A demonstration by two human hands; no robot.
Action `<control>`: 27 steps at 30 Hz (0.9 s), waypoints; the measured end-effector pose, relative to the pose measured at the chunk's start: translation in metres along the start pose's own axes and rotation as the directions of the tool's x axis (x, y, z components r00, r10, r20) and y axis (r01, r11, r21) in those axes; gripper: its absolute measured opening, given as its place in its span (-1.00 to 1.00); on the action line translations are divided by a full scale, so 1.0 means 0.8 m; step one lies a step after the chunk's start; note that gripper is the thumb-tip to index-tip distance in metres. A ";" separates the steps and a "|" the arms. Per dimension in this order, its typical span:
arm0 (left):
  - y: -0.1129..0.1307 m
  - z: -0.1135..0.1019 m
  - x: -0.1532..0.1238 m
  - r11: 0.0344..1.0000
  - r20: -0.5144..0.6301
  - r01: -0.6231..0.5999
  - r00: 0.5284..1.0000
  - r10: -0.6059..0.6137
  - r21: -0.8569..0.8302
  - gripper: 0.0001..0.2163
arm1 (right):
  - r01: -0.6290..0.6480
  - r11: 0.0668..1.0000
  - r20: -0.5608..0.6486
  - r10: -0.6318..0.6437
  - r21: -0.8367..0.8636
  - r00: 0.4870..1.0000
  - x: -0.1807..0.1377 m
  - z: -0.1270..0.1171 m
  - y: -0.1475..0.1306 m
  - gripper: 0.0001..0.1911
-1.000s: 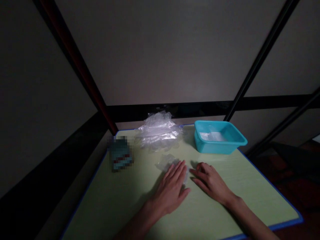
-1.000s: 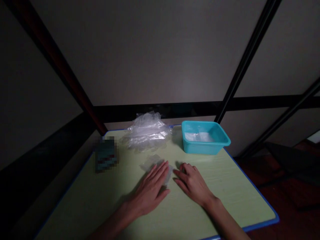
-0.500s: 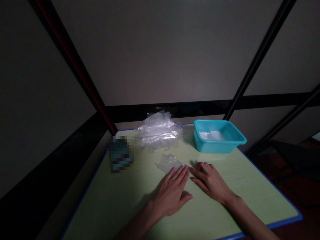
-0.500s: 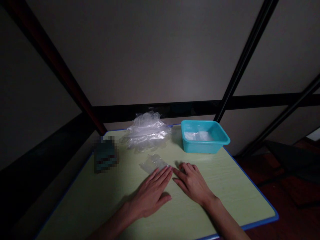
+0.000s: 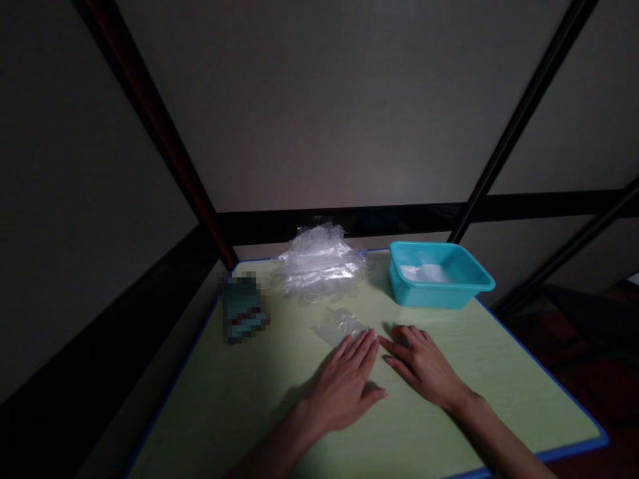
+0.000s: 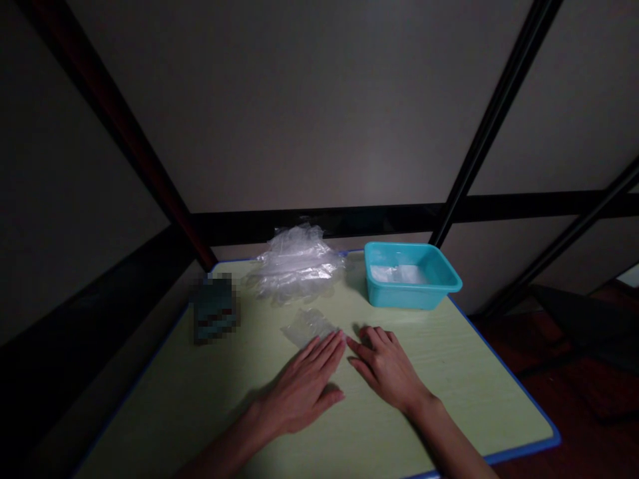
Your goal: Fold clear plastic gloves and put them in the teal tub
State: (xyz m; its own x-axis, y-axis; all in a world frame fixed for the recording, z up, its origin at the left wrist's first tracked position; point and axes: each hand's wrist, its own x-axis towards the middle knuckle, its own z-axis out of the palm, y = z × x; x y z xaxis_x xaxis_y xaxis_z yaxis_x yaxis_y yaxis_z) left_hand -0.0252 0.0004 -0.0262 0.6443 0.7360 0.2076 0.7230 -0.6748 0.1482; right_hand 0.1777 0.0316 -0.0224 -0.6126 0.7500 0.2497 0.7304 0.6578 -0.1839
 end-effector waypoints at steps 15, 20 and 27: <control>-0.097 -0.004 -0.009 0.957 -0.074 0.286 0.956 -0.282 0.047 -0.53 | 0.016 1.000 -0.029 -0.015 0.026 0.999 -0.001 0.004 0.003 -0.65; -0.112 -0.001 -0.019 0.923 -0.180 0.383 0.906 -0.382 -0.033 -0.55 | -0.031 0.990 -0.046 0.038 0.138 0.998 0.004 0.003 0.006 -0.65; -0.105 -0.010 -0.021 0.879 -0.364 0.432 0.800 -0.477 -0.203 -0.71 | -0.077 0.927 -0.052 0.103 0.366 0.993 0.002 -0.004 -0.019 -0.90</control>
State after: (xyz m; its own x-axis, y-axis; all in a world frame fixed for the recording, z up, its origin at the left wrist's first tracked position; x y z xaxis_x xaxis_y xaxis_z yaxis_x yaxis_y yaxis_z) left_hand -0.0987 0.0444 -0.0340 0.0798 0.8906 0.4478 0.8631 -0.2864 0.4159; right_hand 0.1666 0.0223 -0.0165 -0.5173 0.8093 0.2783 0.6138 0.5775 -0.5382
